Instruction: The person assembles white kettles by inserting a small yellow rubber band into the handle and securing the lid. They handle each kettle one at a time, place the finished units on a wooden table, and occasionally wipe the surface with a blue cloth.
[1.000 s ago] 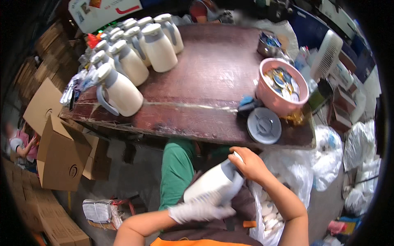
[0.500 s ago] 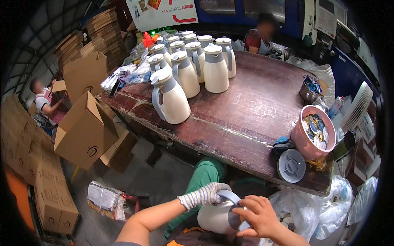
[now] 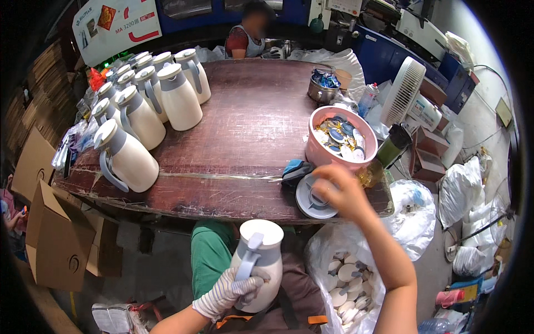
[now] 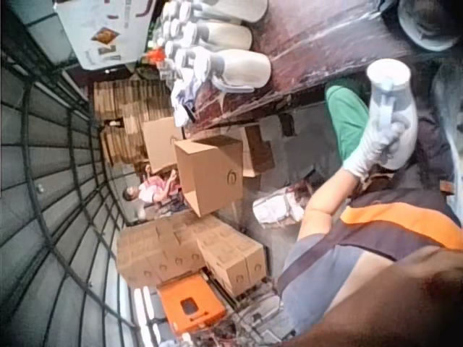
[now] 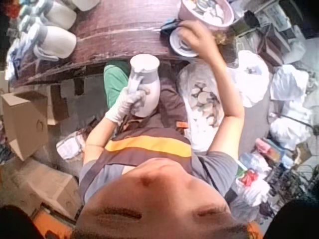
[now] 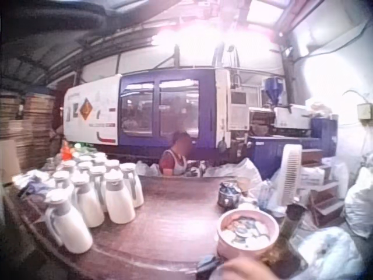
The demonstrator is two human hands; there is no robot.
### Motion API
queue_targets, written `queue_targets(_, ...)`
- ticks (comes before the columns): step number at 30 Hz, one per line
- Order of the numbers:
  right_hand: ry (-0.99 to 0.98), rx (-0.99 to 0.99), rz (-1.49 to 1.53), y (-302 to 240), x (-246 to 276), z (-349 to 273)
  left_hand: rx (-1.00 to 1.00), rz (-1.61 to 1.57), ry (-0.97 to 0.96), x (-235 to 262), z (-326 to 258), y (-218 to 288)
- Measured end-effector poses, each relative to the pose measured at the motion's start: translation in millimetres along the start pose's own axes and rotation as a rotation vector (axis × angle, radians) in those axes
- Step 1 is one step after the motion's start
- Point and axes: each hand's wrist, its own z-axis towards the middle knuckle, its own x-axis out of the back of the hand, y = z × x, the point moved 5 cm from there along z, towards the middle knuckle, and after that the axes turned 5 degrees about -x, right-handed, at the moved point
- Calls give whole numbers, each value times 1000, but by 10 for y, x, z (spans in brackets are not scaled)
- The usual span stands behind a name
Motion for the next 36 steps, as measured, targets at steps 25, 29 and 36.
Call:
queue_targets(25,431,-304,-43,1542,895,730,-210,-147,92,145,364,37)
queue_targets(29,284,-407,-180,1593,762,795,-218,-170,98,128,327,46)
queue_targets(36,124,-530,-557,1694,615,1010,-218,-156,125,128,285,54)
